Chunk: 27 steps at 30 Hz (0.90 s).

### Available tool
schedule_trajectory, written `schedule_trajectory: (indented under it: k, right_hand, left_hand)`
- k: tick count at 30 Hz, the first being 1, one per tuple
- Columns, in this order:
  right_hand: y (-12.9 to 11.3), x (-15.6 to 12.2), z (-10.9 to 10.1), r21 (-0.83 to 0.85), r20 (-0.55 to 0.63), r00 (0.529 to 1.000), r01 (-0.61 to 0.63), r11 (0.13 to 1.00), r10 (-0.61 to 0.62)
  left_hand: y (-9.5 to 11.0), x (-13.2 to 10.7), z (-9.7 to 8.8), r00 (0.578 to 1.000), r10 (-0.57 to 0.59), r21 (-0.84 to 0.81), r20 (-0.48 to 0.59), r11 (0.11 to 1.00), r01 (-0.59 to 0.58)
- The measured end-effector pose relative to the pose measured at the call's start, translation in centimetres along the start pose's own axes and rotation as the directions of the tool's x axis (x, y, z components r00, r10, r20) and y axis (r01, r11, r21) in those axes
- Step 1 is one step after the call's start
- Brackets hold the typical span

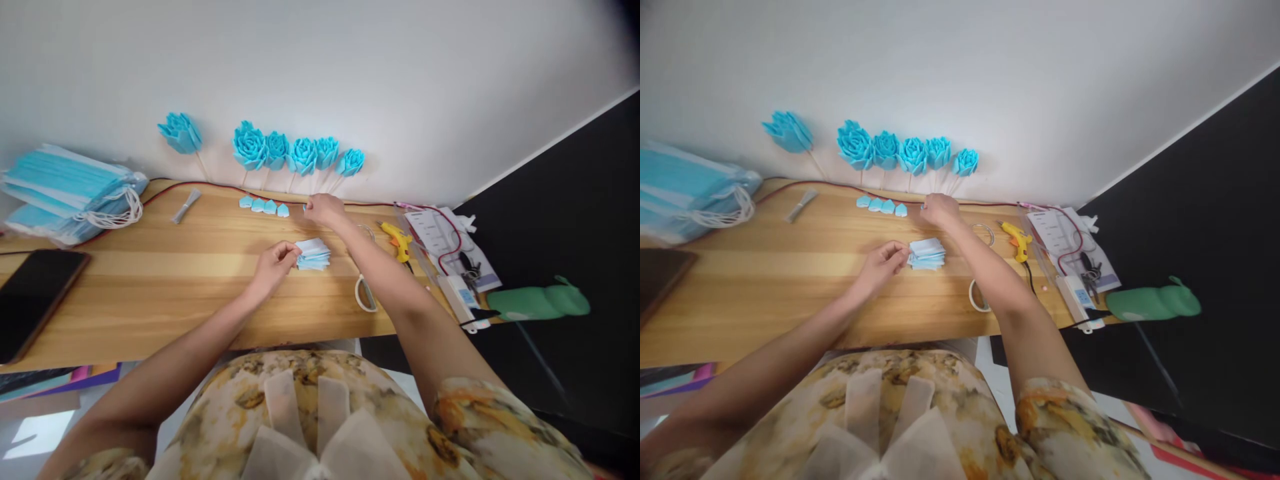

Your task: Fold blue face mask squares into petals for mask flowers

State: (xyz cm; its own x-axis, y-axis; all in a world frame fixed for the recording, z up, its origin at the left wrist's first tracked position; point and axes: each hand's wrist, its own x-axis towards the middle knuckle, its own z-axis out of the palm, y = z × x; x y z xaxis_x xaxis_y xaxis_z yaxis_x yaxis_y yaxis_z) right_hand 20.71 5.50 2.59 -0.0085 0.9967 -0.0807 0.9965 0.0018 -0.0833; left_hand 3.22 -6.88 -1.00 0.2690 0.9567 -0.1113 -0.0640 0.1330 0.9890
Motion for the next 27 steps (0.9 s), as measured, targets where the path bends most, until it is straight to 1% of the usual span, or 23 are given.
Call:
schedule_trajectory:
  k: [3,5,7,10,13,15,20,23,27]
  right_hand:
    - [-0.5,0.7,0.6,0.07,-0.051,0.999,0.013,0.997,-0.009]
    - [0.0,1.0,0.9,0.126,-0.093,0.995,0.038,0.991,-0.026]
    - [1.0,1.2,1.1,0.172,-0.107,0.991,0.101,0.98,-0.083]
    - [2.5,1.4,1.6,0.226,-0.08,0.974,0.225,0.948,-0.212]
    - [2.9,1.6,2.5,0.256,-0.071,0.954,0.3,0.919,-0.291]
    - [2.6,1.8,3.2,0.27,-0.064,0.952,0.304,0.914,-0.298]
    - [1.6,2.2,4.5,0.276,-0.082,0.963,0.268,0.923,-0.256]
    - [1.4,2.2,4.8,0.281,-0.099,0.965,0.263,0.923,-0.245]
    - [1.3,2.1,4.7,0.29,-0.102,0.965,0.26,0.921,-0.24]
  left_hand:
    - [0.1,0.1,-0.1,1.0,-0.007,-0.004,-0.011,1.0,0.007]
    - [0.1,0.0,-0.1,1.0,-0.002,-0.008,-0.006,1.0,0.002]
    - [0.1,0.0,0.0,1.0,0.006,-0.009,0.006,1.0,-0.006]
    - [0.0,-0.1,0.0,1.0,0.01,-0.012,0.015,1.0,-0.01]
    - [-0.2,-0.1,0.1,1.0,0.014,-0.005,0.019,1.0,-0.014]
    - [-0.3,0.0,0.0,1.0,0.019,0.004,0.022,1.0,-0.019]
    - [-0.3,0.2,-0.1,0.999,0.028,0.001,0.014,1.0,-0.028]
    - [-0.2,0.1,-0.1,0.999,0.034,-0.005,0.021,0.999,-0.034]
    - [-0.2,0.1,-0.1,0.999,0.038,0.003,0.023,0.999,-0.038]
